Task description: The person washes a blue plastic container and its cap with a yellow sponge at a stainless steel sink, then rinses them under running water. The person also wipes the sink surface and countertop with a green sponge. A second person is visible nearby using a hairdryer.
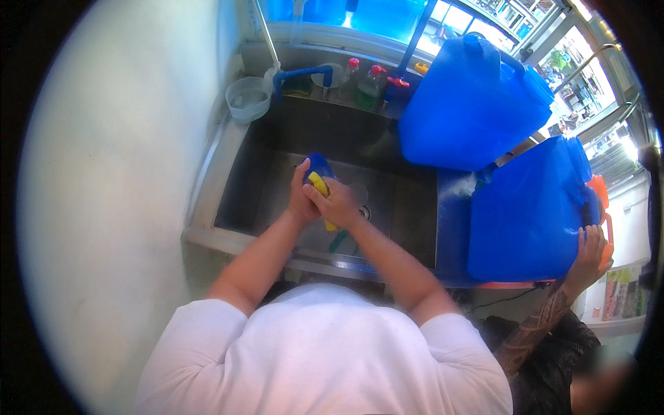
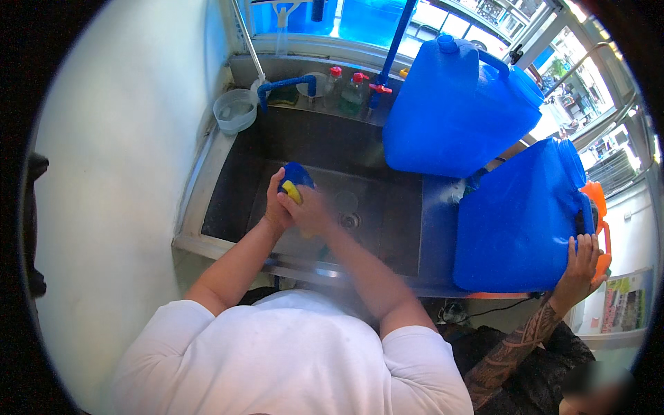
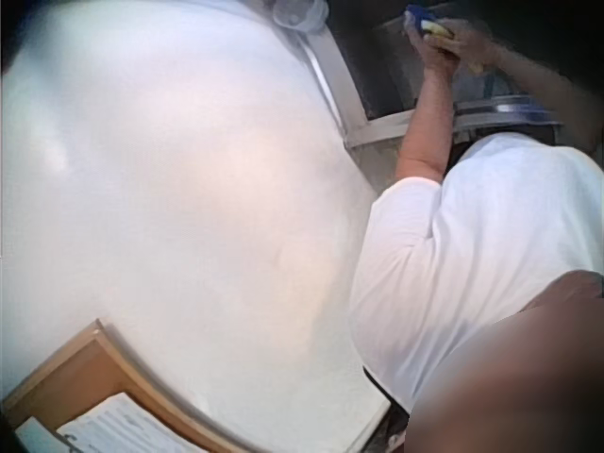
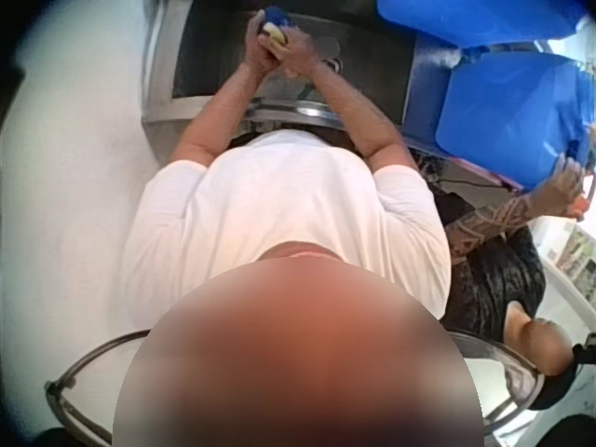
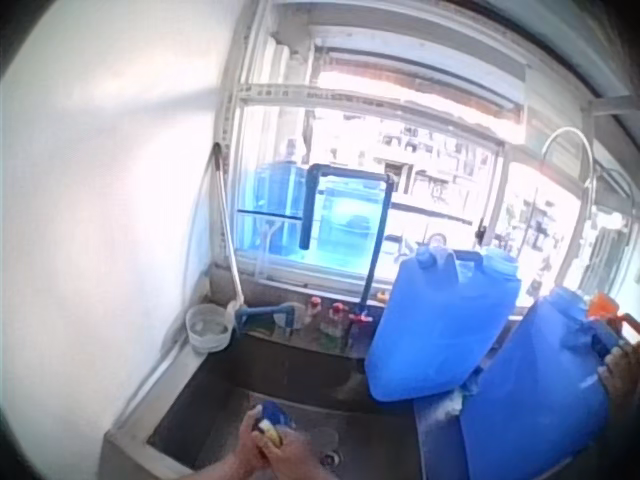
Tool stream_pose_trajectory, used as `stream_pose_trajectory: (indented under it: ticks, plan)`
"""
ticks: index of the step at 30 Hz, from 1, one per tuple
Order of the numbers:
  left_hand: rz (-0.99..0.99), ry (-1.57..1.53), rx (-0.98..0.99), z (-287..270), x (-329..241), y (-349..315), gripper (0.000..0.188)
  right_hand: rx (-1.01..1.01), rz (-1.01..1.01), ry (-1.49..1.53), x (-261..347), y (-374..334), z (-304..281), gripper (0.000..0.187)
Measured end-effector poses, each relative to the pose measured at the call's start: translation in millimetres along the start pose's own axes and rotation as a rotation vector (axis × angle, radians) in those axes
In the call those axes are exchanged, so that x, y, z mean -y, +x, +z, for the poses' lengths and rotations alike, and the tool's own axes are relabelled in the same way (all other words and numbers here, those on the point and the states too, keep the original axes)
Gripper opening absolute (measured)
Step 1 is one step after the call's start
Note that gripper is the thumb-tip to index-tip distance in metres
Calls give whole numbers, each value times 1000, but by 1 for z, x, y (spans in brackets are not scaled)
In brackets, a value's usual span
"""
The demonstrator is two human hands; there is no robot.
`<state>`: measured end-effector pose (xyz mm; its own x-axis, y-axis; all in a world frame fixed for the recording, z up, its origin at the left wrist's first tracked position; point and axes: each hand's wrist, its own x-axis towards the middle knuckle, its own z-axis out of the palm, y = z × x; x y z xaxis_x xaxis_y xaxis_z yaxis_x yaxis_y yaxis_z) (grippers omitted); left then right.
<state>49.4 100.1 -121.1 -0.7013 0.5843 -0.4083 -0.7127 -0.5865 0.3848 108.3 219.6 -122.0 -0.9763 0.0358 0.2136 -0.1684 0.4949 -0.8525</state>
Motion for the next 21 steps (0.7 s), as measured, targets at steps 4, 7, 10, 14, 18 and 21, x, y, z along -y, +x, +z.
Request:
stream_pose_trajectory:
  ticks: [4, 7, 10, 14, 18, 21]
  plan:
    - [38, 59, -48, 7, 0, -10, 53, -80, -73, -42, 4, -7, 13, 36]
    - [123, 64, 19, 12, -3, -13, 60, -48, 36, 99, 6, -6, 12, 36]
    - [87, 21, -86, 10, -5, -15, 64, -9, -40, 43, 10, -3, 8, 37]
    - [13, -4, 81, 2, -3, -21, 67, 19, -137, -91, 14, -2, 9, 36]
    - [185, 128, -63, 1, -4, -29, 72, -11, 27, 34, 19, -9, 13, 35]
    - [53, 154, -75, 3, -13, -31, 71, 36, -279, -163, 21, -6, 6, 35]
